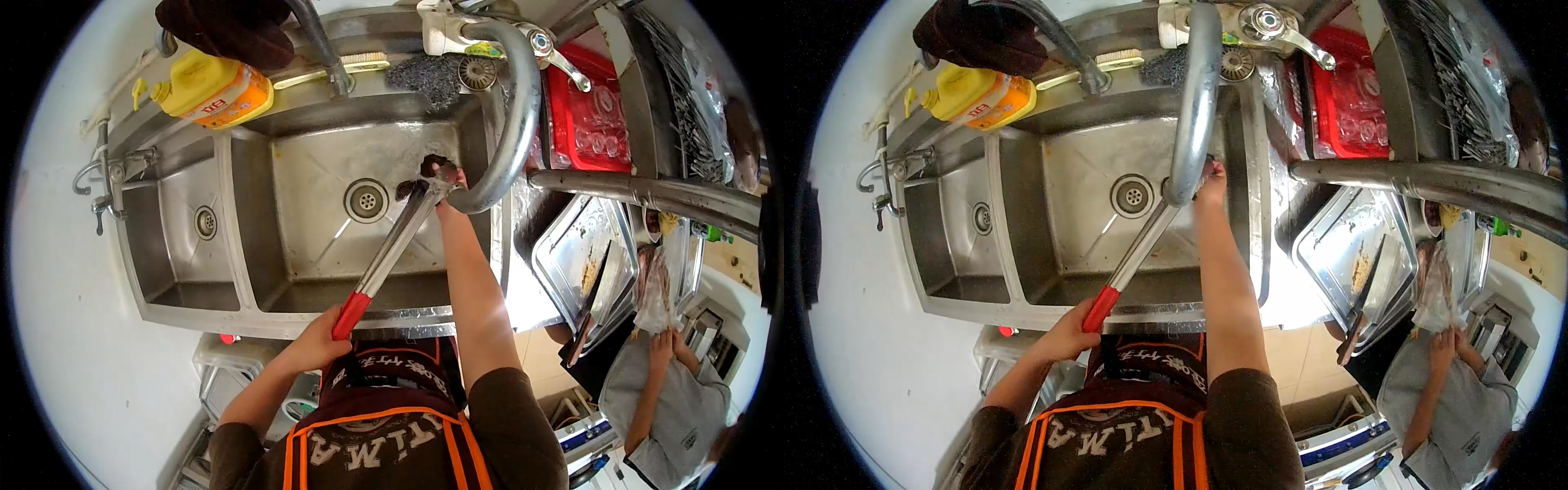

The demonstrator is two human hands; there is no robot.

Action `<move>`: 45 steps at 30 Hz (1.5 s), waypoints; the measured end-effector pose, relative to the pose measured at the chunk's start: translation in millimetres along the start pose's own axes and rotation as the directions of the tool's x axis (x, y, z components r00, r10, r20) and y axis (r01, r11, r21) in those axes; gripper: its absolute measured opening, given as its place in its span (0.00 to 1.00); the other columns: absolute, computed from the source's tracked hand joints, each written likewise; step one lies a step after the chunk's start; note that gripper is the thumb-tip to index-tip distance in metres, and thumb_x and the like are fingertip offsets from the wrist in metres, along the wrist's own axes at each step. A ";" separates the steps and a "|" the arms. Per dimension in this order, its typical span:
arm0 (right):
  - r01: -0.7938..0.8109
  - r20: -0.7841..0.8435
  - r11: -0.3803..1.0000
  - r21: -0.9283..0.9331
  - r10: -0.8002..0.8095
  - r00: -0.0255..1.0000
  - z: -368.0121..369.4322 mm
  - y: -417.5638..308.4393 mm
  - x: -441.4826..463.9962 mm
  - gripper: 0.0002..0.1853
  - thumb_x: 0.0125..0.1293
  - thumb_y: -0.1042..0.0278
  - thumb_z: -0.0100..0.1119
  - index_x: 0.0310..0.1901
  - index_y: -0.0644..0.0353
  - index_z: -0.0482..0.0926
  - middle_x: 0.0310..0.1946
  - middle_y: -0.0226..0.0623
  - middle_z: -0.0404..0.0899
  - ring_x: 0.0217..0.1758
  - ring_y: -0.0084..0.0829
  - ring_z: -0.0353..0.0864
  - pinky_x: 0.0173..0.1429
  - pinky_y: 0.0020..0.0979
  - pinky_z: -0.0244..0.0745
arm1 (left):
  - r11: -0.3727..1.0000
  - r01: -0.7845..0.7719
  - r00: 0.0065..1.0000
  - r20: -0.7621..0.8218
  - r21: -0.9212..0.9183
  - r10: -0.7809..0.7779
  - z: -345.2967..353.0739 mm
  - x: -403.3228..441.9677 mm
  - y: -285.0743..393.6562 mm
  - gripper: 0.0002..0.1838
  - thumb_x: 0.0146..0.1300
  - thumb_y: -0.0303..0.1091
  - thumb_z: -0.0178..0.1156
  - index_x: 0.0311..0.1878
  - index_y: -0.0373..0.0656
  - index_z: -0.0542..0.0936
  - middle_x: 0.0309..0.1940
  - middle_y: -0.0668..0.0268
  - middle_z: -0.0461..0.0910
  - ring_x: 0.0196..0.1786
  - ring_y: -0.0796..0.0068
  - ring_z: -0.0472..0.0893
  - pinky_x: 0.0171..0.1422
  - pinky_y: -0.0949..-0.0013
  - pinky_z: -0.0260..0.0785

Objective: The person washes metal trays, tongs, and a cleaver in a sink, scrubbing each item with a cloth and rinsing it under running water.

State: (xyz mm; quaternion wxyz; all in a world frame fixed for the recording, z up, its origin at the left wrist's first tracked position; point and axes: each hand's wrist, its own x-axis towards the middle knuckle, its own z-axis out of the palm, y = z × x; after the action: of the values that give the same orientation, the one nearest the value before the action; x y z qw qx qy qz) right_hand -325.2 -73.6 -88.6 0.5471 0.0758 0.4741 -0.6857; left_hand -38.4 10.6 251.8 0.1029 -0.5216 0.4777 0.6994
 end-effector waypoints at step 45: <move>-0.312 0.059 0.917 -0.249 0.336 0.940 72.2 -88.5 -91.0 0.12 0.61 0.64 0.55 0.45 0.57 0.73 0.40 0.33 0.78 0.46 0.26 0.74 0.51 0.27 0.67 | 0.766 0.169 0.859 -0.474 0.621 0.195 -17.5 11.0 -23.5 0.28 0.43 0.28 0.60 0.51 0.39 0.66 0.37 0.52 0.75 0.38 0.52 0.77 0.41 0.57 0.69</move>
State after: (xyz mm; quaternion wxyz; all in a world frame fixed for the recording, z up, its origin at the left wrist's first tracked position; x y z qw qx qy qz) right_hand -332.5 -69.0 57.2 0.6814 0.0534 0.5048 -0.5272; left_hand -17.0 5.4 229.5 0.1393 -0.6171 0.7010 0.3291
